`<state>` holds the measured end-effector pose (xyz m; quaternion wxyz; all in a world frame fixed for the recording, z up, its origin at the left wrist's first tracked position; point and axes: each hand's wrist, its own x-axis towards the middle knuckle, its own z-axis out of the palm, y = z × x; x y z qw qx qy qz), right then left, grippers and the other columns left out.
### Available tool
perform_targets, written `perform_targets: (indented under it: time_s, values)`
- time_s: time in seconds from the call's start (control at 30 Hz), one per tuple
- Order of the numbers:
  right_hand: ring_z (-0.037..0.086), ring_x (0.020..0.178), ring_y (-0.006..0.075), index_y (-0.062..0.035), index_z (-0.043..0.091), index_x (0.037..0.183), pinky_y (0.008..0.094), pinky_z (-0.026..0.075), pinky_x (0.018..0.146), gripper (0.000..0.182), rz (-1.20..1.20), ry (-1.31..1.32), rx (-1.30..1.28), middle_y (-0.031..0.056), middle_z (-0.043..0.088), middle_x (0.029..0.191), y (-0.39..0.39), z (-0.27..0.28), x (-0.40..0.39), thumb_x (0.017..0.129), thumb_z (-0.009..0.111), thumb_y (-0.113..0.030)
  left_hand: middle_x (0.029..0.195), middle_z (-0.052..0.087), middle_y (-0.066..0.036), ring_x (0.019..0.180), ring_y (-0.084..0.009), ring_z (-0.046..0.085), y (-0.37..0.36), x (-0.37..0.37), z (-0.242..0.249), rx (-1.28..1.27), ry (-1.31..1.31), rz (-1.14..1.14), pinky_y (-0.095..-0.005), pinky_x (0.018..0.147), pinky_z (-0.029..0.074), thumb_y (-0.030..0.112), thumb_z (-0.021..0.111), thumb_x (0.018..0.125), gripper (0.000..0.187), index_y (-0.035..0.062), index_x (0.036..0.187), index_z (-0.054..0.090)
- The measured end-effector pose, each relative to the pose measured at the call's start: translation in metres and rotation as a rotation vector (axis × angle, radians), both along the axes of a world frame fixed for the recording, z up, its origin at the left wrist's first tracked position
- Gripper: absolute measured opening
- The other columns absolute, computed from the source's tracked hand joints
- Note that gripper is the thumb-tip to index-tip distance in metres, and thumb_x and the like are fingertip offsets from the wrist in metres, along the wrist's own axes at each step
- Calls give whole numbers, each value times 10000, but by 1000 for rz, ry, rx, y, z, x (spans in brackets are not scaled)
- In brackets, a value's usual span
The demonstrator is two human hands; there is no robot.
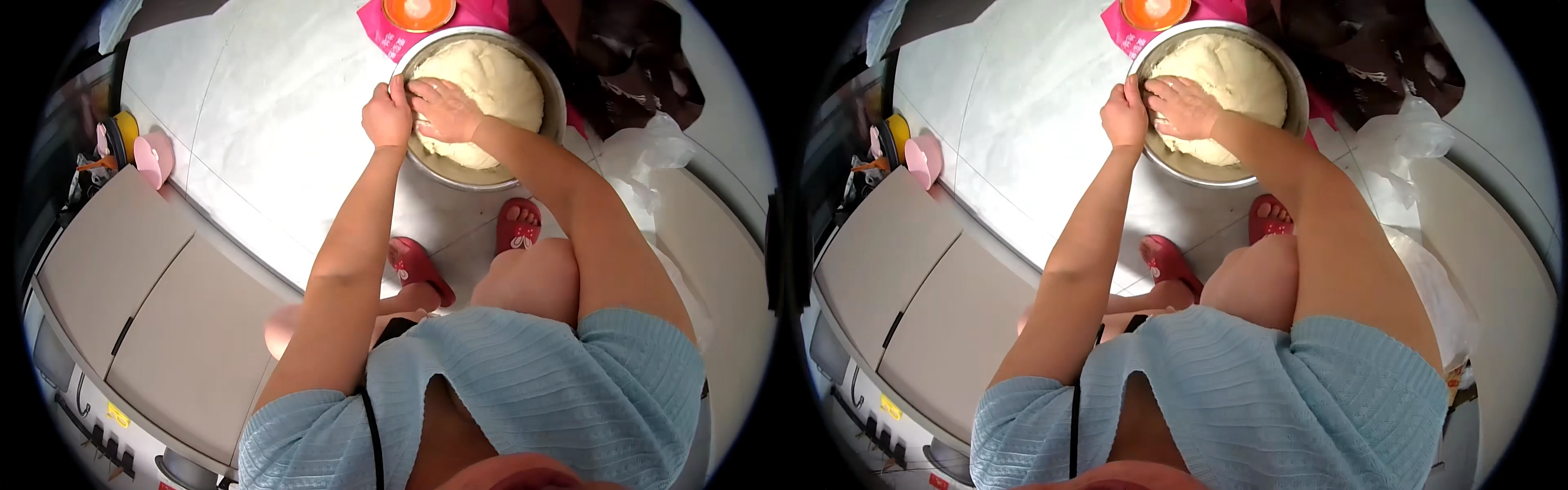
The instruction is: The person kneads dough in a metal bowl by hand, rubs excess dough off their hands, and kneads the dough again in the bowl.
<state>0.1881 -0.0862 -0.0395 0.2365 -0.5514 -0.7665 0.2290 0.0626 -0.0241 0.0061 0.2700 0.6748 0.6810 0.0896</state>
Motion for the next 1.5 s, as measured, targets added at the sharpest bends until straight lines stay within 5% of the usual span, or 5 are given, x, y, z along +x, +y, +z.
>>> perform_targets:
  time_s: [0.53, 0.67, 0.9, 1.27, 1.5]
  values:
    - [290, 1381, 292, -203, 408, 1420, 505, 208, 1107, 652, -200, -408, -29, 94, 332, 1496, -16, 51, 41, 856, 585, -478, 655, 631, -190, 638, -412, 606, -7, -8, -6, 87, 5, -58, -494, 593, 477, 467, 457, 952, 486, 55, 739, 604]
    - [386, 1330, 260, -16, 534, 1291, 386, 220, 1120, 478, -211, 1106, -849, 146, 476, 1390, 24, 141, 96, 953, 465, -348, 657, 631, -190, 644, -410, 607, -3, -2, -6, 34, -4, -15, -495, 598, 477, 473, 454, 952, 491, 57, 736, 600]
    - [335, 1370, 236, -15, 337, 1428, 478, 228, 1099, 688, -59, -361, -70, 130, 420, 1439, -27, 34, 42, 883, 547, -379, 668, 633, -200, 648, -415, 608, 5, -3, -14, 90, 5, -35, -500, 591, 477, 472, 459, 951, 492, 56, 727, 595]
    - [412, 1314, 212, -51, 349, 1435, 359, 370, 1038, 590, -318, 1904, -1093, 153, 405, 1441, -26, 8, 53, 979, 419, -419, 736, 629, -241, 718, -437, 602, -1, -1, 2, -17, 19, -16, -489, 652, 473, 441, 444, 962, 494, 22, 761, 610]
    - [533, 1171, 234, -45, 527, 1290, 350, 420, 972, 493, 16, 812, 356, 120, 580, 1265, 23, 252, 74, 897, 575, -339, 690, 641, -201, 677, -418, 617, -6, -6, -10, 137, -74, -36, -500, 613, 488, 495, 444, 950, 509, 54, 752, 604]
